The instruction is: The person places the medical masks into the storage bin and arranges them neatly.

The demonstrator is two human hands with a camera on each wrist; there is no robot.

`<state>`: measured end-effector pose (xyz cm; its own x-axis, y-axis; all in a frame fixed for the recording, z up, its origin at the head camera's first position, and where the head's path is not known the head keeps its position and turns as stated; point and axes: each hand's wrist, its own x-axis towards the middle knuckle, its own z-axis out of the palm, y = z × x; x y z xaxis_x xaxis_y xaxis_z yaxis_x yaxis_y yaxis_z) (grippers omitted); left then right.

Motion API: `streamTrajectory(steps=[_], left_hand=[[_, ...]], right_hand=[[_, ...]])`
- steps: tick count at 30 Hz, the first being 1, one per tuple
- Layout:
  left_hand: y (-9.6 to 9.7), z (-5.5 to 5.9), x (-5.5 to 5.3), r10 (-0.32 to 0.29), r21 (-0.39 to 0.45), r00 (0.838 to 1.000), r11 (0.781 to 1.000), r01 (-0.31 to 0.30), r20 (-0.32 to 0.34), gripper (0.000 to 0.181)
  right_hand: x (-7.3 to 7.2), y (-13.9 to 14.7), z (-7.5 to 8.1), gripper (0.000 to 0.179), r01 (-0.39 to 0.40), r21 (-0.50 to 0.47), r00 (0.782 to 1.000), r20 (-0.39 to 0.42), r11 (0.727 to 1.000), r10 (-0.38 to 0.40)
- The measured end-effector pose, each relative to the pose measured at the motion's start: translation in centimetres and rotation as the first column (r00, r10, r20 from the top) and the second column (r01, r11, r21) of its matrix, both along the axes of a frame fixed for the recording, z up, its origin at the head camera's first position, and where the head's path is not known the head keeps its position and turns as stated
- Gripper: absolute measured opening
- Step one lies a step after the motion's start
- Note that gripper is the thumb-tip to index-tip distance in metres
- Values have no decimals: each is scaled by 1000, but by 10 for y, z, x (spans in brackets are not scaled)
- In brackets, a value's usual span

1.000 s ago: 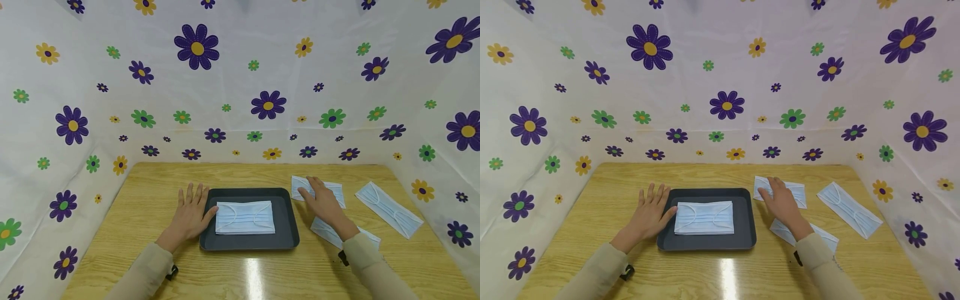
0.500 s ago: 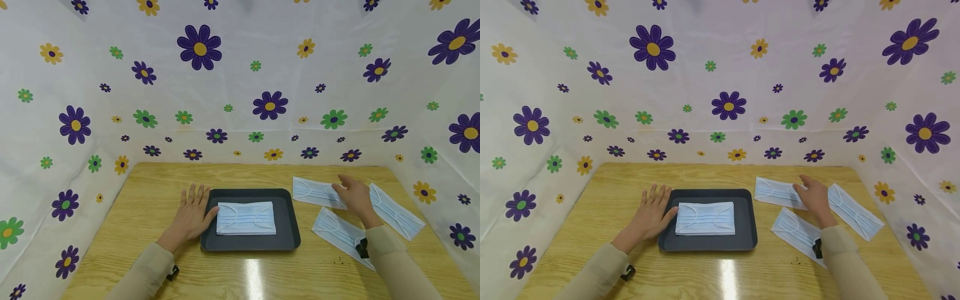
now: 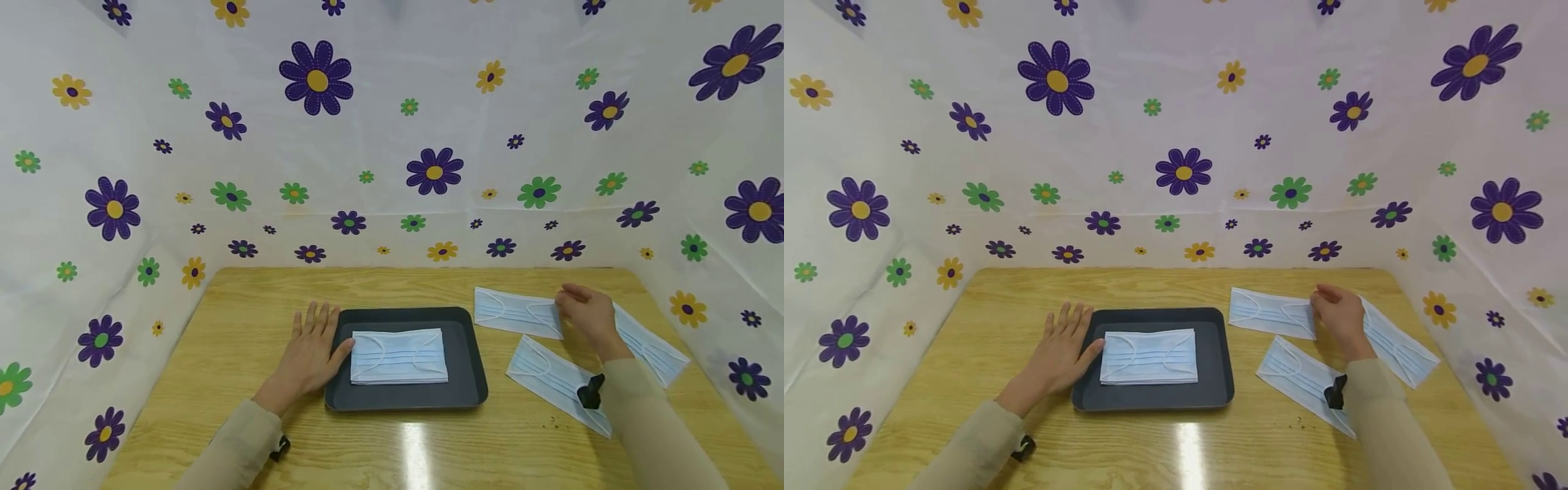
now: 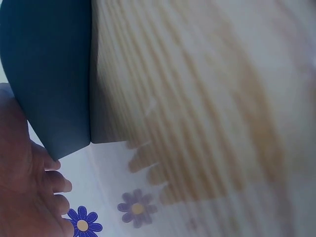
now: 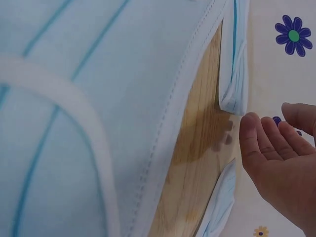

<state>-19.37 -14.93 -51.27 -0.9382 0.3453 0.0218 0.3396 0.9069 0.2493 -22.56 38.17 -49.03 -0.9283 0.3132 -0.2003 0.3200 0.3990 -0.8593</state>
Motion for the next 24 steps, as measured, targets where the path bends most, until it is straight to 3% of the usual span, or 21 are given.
streamTrajectory(steps=[7,15,24], left_hand=[[-3,-1,-1,-5,-1,1000,1000,5,25,83],[-2,-2,-2,-4,2,1000,1000,4,10,83],[-3,-2,-1,-8,10,1000,1000,8,-6,82]], right_hand=[[-8,0,-3,57,35,-20,999,14,999,-35],[-12,3,-5,59,57,-37,997,53,998,-55],[-14,0,-13,57,88,9,992,91,996,-88]])
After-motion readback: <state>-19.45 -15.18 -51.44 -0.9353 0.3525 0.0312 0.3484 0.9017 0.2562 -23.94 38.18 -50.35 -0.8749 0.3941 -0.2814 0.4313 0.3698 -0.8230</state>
